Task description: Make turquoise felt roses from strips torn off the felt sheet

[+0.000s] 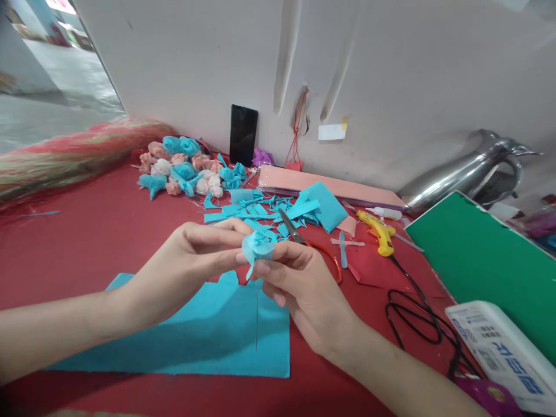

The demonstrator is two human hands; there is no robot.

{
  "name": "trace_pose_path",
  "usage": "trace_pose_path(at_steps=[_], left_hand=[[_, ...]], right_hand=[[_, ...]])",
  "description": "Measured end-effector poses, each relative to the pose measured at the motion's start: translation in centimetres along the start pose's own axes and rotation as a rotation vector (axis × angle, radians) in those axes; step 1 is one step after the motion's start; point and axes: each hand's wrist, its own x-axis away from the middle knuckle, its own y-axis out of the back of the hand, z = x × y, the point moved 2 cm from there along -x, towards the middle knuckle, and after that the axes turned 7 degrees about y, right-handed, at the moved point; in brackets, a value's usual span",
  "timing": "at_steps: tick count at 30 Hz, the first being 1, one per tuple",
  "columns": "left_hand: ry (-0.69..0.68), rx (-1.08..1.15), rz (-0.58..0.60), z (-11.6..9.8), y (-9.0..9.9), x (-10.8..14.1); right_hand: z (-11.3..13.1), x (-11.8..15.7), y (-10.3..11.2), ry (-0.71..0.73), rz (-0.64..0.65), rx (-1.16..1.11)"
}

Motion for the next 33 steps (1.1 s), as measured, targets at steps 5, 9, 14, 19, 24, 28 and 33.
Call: trace_pose_path(at_steps=[5,9,14,19,24,28,33], left_hand=[[-0.029,0.010,-0.031,0.3,-0.1,0.1],[-0.046,-0.016,-0.085,0.6,0.0,0.1],[-0.097,-0.052,-0.125,0.5,0.2,0.3],[-0.145,-0.054,-0.095,0.9,0.0,0.4],[-0.128,-0.051,-0.062,0.9,0.0,0.2],[-0.123,-0.057,-0.068,0.8,0.2,0.1],[-0.115,-0.092,-0.063,0.6,0.4,0.1]], right_hand=[[-0.1,0.0,0.1,0.058,-0.006,0.051],[-0.4,0.3,0.4,0.161,-0.044,0.135],[-0.3,1.1,0.2,0.359,-0.076,0.411],[-0.3,1.5,0.0,0.491,-0.136,0.550],[-0.3,1.4,0.1,0.496,-0.102,0.510],[-0.2,1.4,0.3,0.512,-0.104,0.518],[-0.3,1.5,0.4,0.518,-0.098,0.515]])
